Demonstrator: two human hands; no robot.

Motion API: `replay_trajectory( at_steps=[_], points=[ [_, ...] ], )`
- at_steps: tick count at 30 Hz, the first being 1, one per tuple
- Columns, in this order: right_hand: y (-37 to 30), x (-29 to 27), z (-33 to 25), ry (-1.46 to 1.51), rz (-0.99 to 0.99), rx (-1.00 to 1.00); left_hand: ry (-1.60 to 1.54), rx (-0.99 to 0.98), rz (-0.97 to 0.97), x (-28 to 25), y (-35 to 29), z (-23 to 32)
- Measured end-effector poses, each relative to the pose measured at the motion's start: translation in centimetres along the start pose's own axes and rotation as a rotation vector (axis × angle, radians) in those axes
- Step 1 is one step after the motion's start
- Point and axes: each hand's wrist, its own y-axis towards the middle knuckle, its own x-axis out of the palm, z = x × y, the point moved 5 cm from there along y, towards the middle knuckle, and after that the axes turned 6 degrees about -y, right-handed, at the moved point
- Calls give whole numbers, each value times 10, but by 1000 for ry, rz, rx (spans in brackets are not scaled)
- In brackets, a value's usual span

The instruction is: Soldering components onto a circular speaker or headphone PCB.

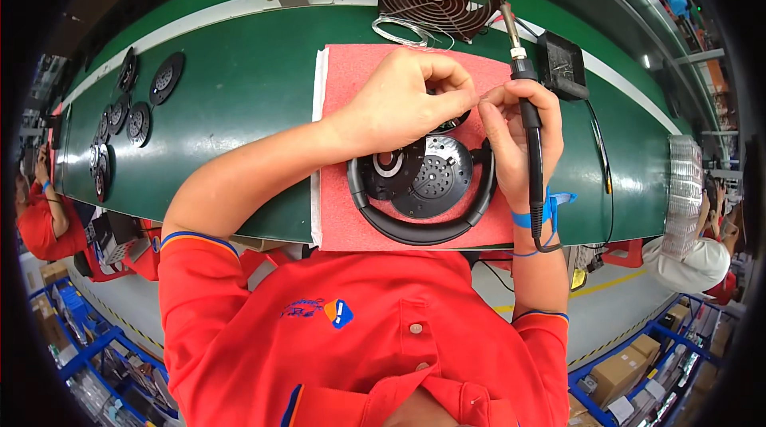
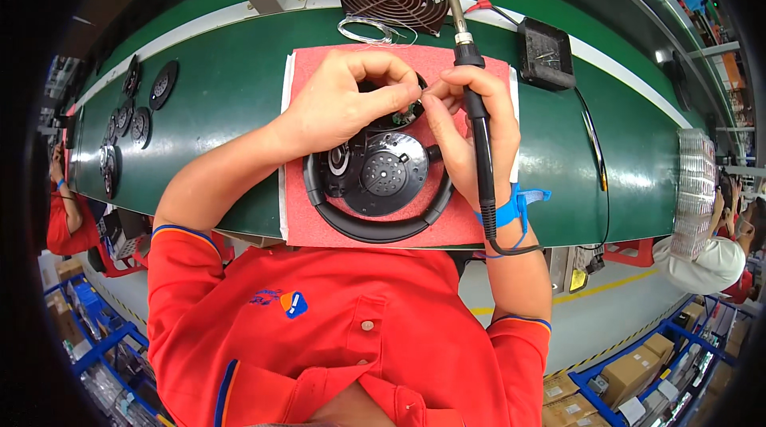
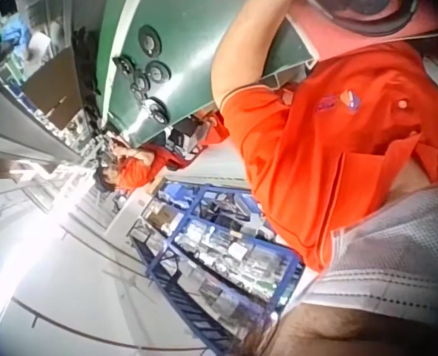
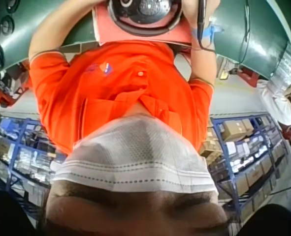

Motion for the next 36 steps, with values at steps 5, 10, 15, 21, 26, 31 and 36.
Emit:
replay_trajectory(
  at_steps=[5,10,15,21,26,31,36],
  points=[
    [0,-1,0,-22,10,14,-48,27,15,-1,2,-3],
    [-1,0,0,-20,18,9,-21,-36,-31,-1,0,-2],
    [0,2,-2,-20,51,-26,-46,-17,-4,1,-1,-2],
    [-4,-1,-4,-121,47,-25,-33,27,-6,8,0,-3],
    [-1,0,-11,-175,43,-120,-27,-35,42,0,-5,0],
    [-31,-99,2,-841,363,-143,-25,-35,18,-1,1,-1],
    [-60,-163,25,-1300,260,14,-45,-28,11,-1,-1,-4]
  ],
)
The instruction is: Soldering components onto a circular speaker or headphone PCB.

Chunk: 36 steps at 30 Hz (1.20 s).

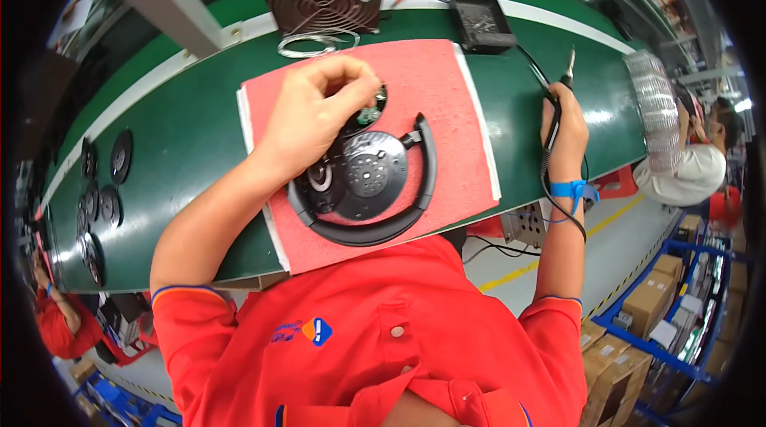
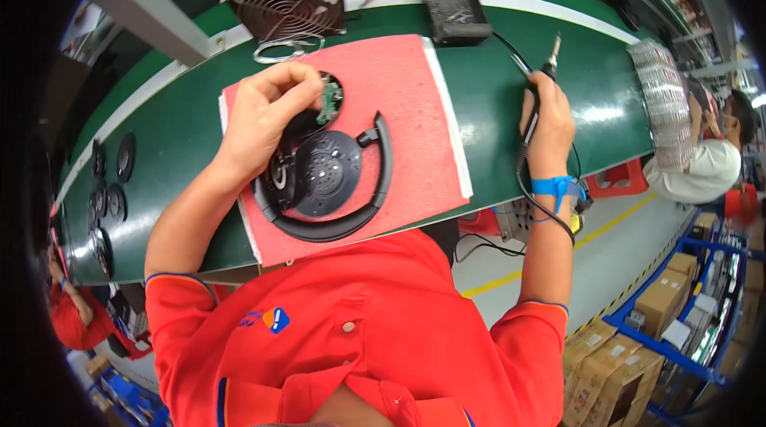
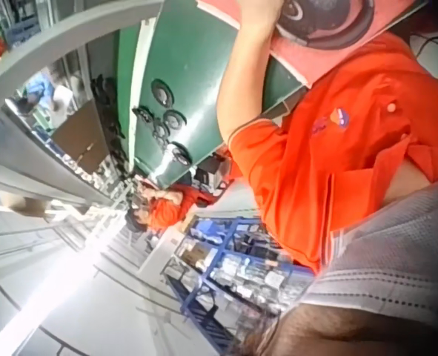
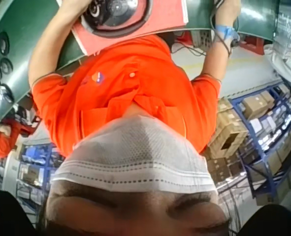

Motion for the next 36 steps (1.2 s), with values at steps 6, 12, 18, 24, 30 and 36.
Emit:
replay_trajectory(
  at_steps=[6,12,18,24,30,36],
  points=[
    [-11,3,4,116,-116,68,-46,9,5,-2,1,-6],
    [-7,-3,4,7,-71,-39,-43,24,-7,-2,1,-6],
    [-11,-7,1,40,-84,16,-11,10,-2,-4,1,-8],
    [-12,-6,-4,34,-76,39,327,132,44,-8,2,8],
    [5,-15,-57,433,-51,56,716,463,47,-21,11,-1],
    [32,-36,-118,1080,-49,12,655,291,26,-27,13,-8]
  ],
)
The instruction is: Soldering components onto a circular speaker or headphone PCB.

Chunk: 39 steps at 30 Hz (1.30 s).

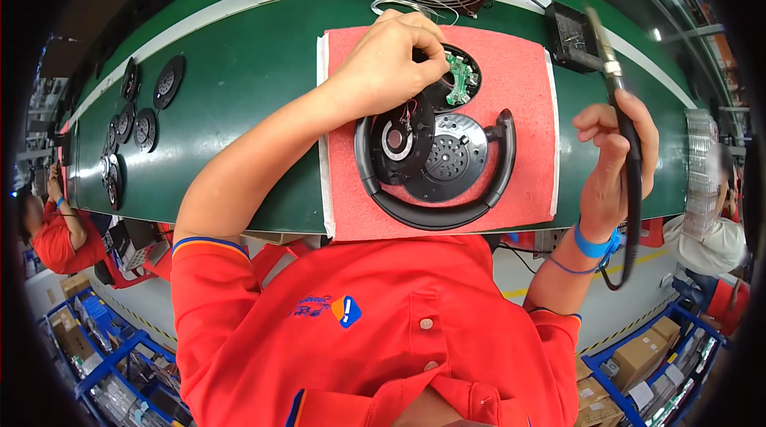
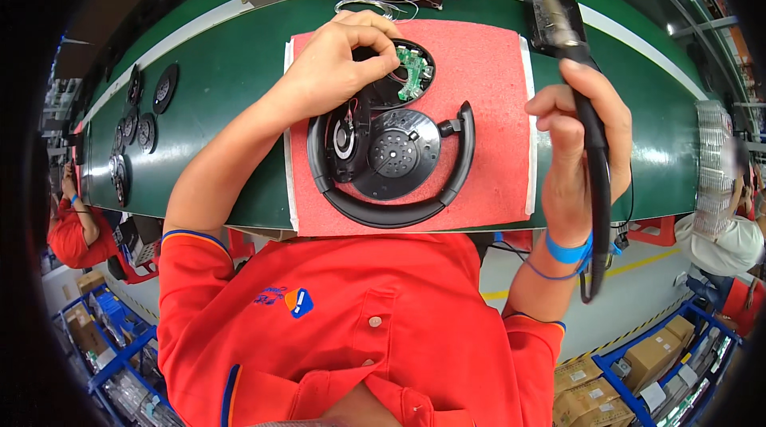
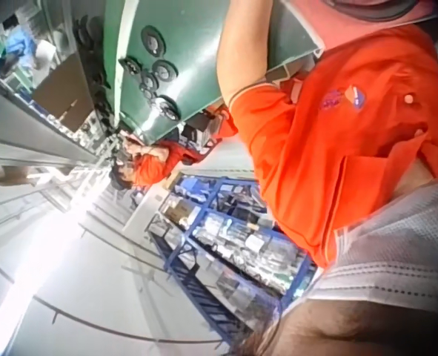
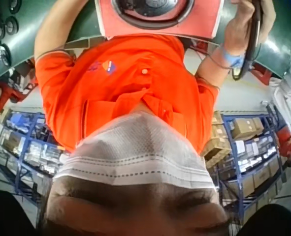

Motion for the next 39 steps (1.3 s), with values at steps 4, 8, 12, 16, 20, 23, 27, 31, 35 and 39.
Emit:
replay_trajectory(
  at_steps=[4,8,12,16,20,23,27,31,35,39],
  points=[
    [11,19,-12,65,39,-126,-12,4,-33,3,1,1],
    [5,32,-4,5,163,-307,0,-53,-60,4,1,2],
    [-4,34,4,21,92,-213,27,-98,-82,4,1,1],
    [-4,33,10,-1,137,-235,14,-125,-65,4,0,0],
    [-2,32,10,43,124,-179,29,-111,-63,3,2,2],
    [-2,35,10,31,77,-175,54,-121,-84,4,4,2],
    [-2,40,11,16,22,-167,45,-135,-93,4,4,1],
    [-1,44,9,-24,-25,-156,53,-131,-97,5,4,0],
    [-1,47,7,-50,-30,-134,67,-132,-95,5,3,0],
    [-2,50,4,-87,-47,-117,98,-136,-123,2,2,4]
  ],
)
